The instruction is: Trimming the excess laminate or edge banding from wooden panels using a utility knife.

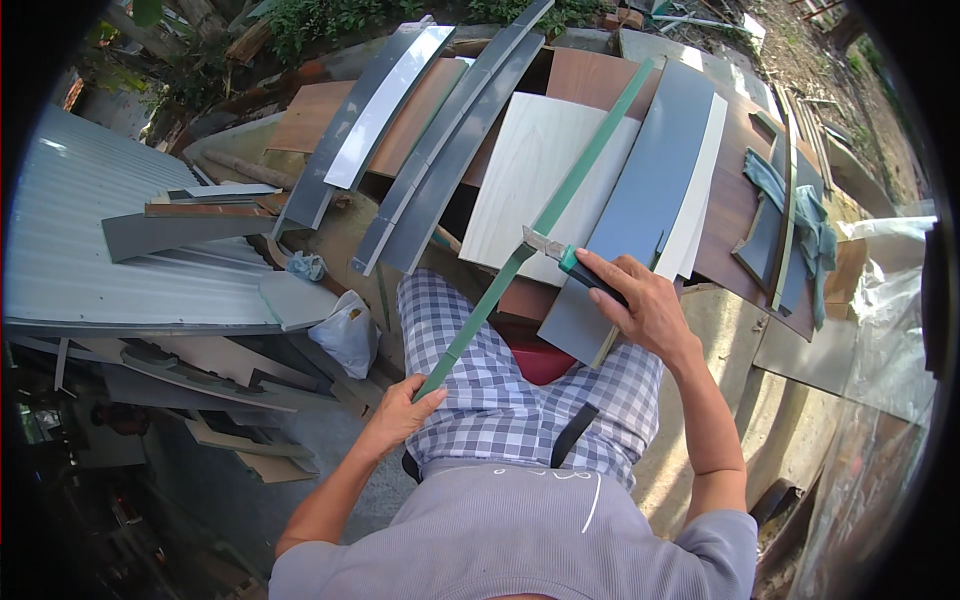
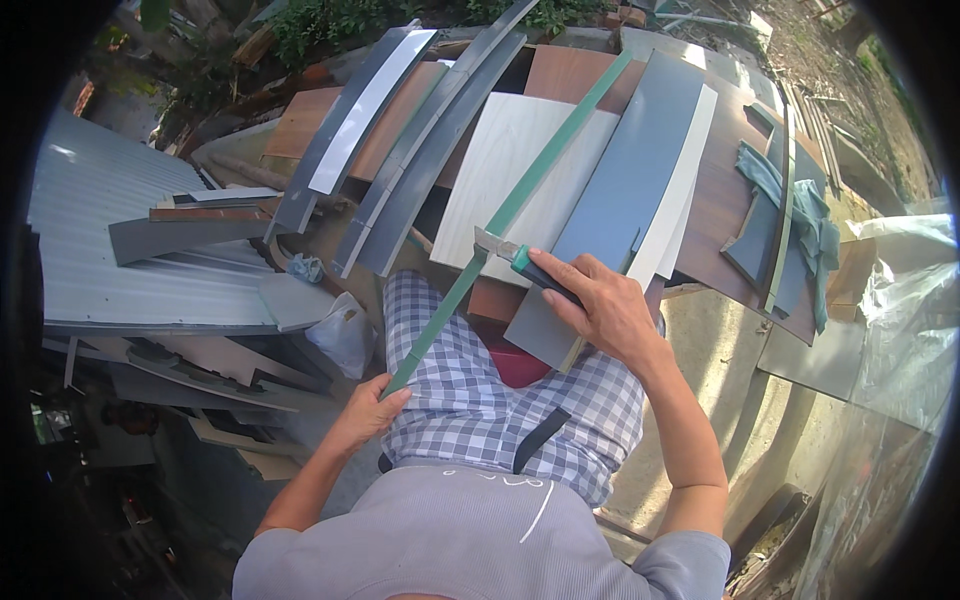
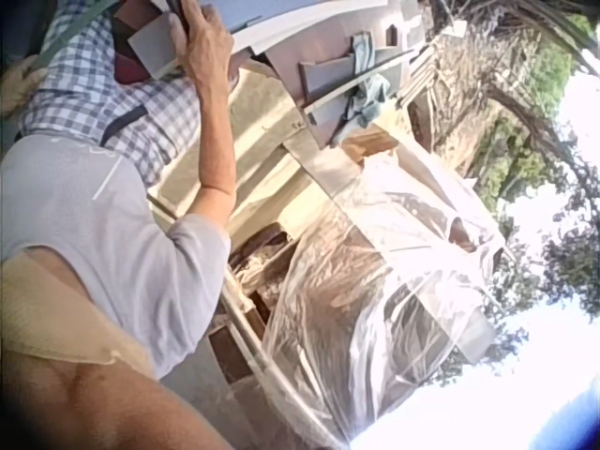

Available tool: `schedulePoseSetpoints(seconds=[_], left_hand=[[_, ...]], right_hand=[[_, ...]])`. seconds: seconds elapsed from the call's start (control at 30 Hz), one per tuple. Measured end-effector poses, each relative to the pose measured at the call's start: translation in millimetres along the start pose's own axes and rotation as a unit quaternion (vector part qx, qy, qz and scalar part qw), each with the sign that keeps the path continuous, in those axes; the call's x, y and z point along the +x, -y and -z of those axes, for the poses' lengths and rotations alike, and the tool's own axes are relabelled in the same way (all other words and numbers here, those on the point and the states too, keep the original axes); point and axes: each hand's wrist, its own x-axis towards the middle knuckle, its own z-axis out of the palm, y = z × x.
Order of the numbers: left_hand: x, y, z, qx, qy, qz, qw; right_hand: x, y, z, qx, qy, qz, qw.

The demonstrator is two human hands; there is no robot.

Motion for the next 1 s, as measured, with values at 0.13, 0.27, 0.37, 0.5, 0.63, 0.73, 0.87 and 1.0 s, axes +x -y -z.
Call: schedulePoseSetpoints(seconds=[0.13, 0.27, 0.37, 0.5, 0.63, 0.73, 0.87, 1.0], left_hand=[[2, -1, -1, -0.013, -0.004, 0.005, 1.0], [5, 2, 1, -0.009, 0.0, 0.006, 1.0], [5, 4, 2, -0.018, 0.004, 0.022, 1.0], [11, 13, 2, -0.01, 0.003, 0.002, 1.0], [14, 14, 4, -0.012, 0.014, 0.002, 1.0], [14, 18, 6, -0.009, 0.01, 0.01, 1.0], [19, 25, 9, -0.031, 0.018, 0.014, 0.999], [24, 24, 11, -0.03, 0.025, 0.031, 0.999]], right_hand=[[11, -15, 5, 0.002, -0.009, -0.023, 1.0], [30, -43, 14, -0.022, -0.049, -0.031, 0.998], [49, -63, 29, -0.027, -0.068, -0.047, 0.996], [78, -102, 49, -0.028, -0.111, -0.063, 0.991], [113, -143, 69, -0.038, -0.123, -0.086, 0.988], [136, -156, 84, -0.041, -0.15, -0.107, 0.982], [167, -175, 94, -0.034, -0.18, -0.109, 0.977], [189, -194, 106, -0.011, -0.174, -0.159, 0.972]])
